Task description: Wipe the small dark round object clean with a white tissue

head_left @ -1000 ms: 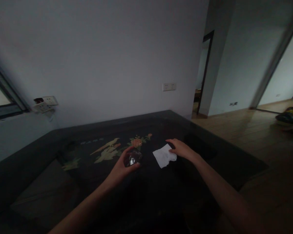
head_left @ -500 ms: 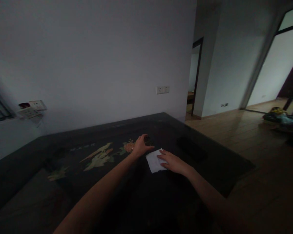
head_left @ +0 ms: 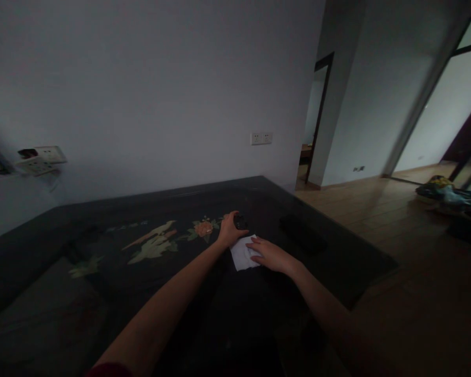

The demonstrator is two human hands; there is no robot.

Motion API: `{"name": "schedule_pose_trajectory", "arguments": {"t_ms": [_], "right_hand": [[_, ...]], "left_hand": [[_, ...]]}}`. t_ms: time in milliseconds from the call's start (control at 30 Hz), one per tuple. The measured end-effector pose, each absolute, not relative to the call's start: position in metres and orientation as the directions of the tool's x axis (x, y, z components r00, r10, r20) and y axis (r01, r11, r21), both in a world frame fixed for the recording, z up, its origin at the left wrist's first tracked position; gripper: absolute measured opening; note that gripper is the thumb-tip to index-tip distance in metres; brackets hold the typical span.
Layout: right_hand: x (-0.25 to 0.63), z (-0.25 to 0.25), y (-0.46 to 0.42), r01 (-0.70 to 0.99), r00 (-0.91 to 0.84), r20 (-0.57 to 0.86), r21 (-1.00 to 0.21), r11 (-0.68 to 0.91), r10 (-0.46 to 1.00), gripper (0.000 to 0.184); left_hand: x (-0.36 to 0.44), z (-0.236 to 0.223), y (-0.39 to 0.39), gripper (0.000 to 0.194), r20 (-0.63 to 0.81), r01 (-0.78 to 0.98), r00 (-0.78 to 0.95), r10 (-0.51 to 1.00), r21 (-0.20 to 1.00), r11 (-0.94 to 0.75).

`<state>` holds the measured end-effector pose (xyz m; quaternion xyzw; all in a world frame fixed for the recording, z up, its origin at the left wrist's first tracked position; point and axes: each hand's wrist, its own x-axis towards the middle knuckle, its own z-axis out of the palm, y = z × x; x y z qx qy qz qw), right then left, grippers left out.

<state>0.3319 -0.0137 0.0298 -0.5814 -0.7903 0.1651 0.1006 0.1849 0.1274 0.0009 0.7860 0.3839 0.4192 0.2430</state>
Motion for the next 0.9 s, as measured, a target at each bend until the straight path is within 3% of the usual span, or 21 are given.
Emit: {"name": "schedule_pose_trajectory", "arguments": {"t_ms": [400, 467, 533, 600, 667, 767, 900], "right_hand": [[0.336, 0.02, -0.008, 0.869, -0.32, 0.013, -0.394, 0.299, 0.947, 0.052], [0.336, 0.021, -0.008, 0.873, -0.297, 0.05, -0.389, 0.292, 0.954, 0.051], [0.335, 0.023, -0.007, 0.884, -0.25, 0.113, -0.38, 0.274, 0.962, 0.049], [0.332, 0.023, -0.005, 0.898, -0.195, 0.175, -0.365, 0.248, 0.965, 0.046], [0.329, 0.02, -0.001, 0.906, -0.173, 0.211, -0.349, 0.24, 0.962, 0.043], [0.326, 0.011, 0.004, 0.906, -0.208, 0.196, -0.331, 0.264, 0.958, 0.043], [0.326, 0.005, 0.003, 0.93, -0.22, 0.054, -0.29, 0.226, 0.974, 0.053]], "left_hand": [[0.18, 0.002, 0.126, 0.09, 0.466, 0.467, 0.438, 0.769, 0.613, -0.638], [0.171, 0.012, 0.115, 0.079, 0.48, 0.476, 0.379, 0.791, 0.632, -0.611], [0.159, 0.02, 0.097, 0.055, 0.541, 0.433, 0.332, 0.773, 0.64, -0.635], [0.15, 0.022, 0.075, 0.035, 0.56, 0.386, 0.404, 0.723, 0.613, -0.69], [0.145, 0.017, 0.053, 0.029, 0.514, 0.327, 0.576, 0.636, 0.567, -0.756], [0.146, 0.0, 0.032, 0.038, 0.421, 0.382, 0.656, 0.627, 0.531, -0.756], [0.148, -0.019, 0.031, 0.053, 0.313, 0.472, 0.649, 0.693, 0.549, -0.69]]}}
